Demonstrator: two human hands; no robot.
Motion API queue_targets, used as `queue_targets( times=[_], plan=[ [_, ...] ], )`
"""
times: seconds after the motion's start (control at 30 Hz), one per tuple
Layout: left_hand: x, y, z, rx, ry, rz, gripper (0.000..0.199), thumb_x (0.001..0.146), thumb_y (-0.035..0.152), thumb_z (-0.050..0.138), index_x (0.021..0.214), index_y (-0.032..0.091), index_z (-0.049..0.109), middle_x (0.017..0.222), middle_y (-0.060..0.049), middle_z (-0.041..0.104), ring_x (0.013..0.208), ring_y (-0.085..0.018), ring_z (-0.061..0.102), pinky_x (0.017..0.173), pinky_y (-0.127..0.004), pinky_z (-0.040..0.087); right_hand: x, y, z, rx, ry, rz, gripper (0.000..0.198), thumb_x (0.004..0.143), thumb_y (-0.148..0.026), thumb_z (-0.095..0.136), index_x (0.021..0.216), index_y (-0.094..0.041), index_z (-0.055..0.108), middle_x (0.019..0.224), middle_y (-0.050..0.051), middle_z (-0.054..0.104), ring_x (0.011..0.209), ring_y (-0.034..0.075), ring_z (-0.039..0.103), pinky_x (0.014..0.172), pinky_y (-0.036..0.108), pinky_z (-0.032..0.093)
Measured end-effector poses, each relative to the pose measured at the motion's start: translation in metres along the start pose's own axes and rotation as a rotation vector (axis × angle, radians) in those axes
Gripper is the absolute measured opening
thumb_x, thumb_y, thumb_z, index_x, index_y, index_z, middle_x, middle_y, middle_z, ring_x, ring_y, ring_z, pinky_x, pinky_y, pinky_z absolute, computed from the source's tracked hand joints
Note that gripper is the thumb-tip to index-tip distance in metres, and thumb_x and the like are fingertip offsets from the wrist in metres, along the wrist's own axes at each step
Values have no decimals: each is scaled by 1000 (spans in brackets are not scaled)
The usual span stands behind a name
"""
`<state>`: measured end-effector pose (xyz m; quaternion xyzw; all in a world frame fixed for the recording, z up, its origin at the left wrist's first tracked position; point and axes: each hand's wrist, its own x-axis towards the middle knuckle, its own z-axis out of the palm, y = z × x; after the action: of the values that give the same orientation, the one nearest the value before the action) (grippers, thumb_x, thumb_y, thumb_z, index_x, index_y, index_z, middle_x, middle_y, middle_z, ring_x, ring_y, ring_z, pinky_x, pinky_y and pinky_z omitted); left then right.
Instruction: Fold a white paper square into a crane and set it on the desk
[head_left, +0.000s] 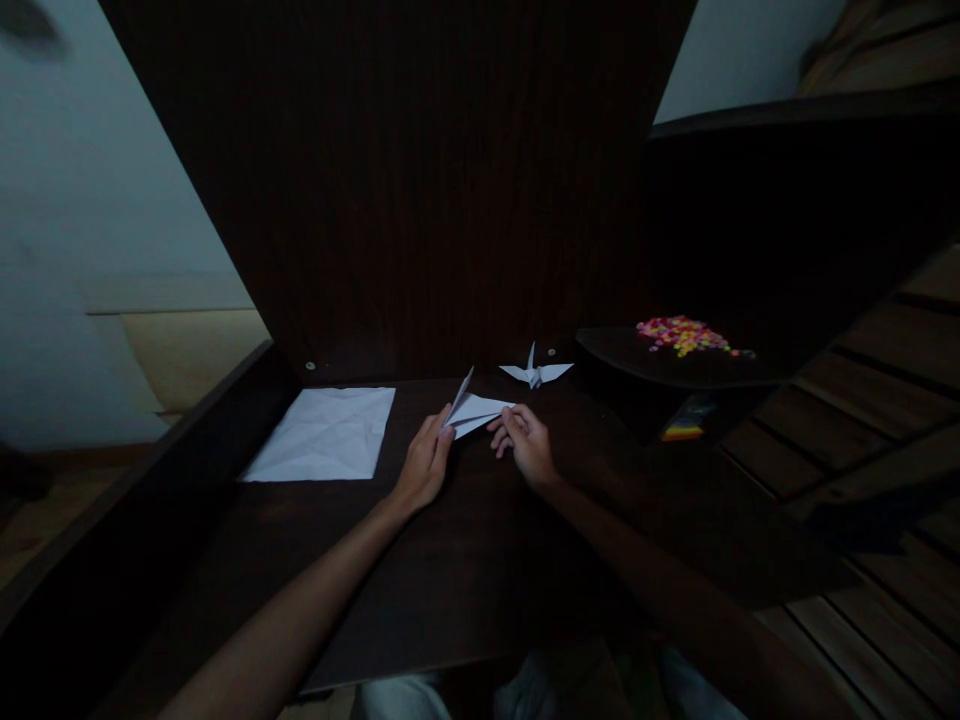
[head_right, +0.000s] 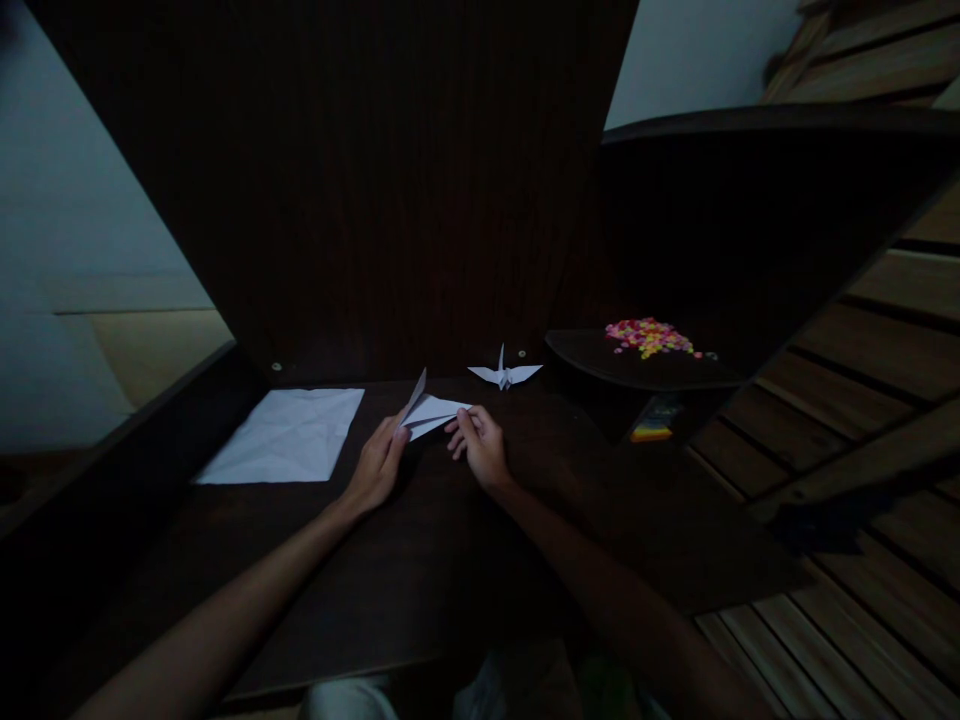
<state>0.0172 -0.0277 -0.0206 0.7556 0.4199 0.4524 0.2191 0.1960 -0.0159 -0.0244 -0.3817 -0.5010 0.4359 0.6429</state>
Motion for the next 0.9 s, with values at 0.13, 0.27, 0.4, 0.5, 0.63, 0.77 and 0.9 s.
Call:
queue_targets(
  times=[0.13,0.27,0.4,0.5,0.63,0.77,0.9],
  plan=[
    [2,2,-3,-88,1,-66,42,98,43,31,116,17,60,112,-8,60,103,-20,54,94,-30,39,1,-1,0,-1,-1,27,41,75,-59,64,76,-19,53,66,0,64,43,10,55,33,18,42],
    [3,0,-3,-181,23,-165,45,95,51,36,85,16,63,86,-5,61,82,-18,55,78,-28,43,2,-2,-1,8,22,61,44,74,-62,62,75,-19,54,64,0,63,41,9,53,31,18,39],
    [5,-4,0,-439,12,-318,43,90,54,44,82,16,61,69,-2,62,65,-16,56,64,-26,44,3,-3,-3,7,20,106,41,72,-58,65,74,-18,56,63,0,63,40,8,51,32,18,38],
    [7,-9,2,-652,20,-392,38,85,52,54,87,14,61,64,-4,65,60,-16,59,58,-26,45,3,-3,-5,-1,26,114,39,73,-56,64,71,-18,57,62,1,64,40,8,50,33,18,37],
    [10,-13,3,-888,61,-456,37,78,46,66,91,12,62,74,-8,68,68,-21,67,57,-28,49,4,-2,-6,-31,40,94,42,71,-58,65,68,-17,59,60,2,64,39,9,48,33,19,36],
    [10,-13,2,-955,68,-512,35,76,40,69,93,11,62,84,-11,70,77,-24,70,61,-29,53,4,0,-6,-43,45,100,43,72,-59,64,66,-17,59,60,4,66,39,8,47,34,20,36],
    [11,-12,1,-965,84,-518,35,75,38,70,95,10,62,92,-12,70,81,-25,70,62,-30,55,4,-1,-6,-43,66,102,43,71,-58,65,71,-16,61,59,3,65,38,8,46,35,20,36]
  ],
)
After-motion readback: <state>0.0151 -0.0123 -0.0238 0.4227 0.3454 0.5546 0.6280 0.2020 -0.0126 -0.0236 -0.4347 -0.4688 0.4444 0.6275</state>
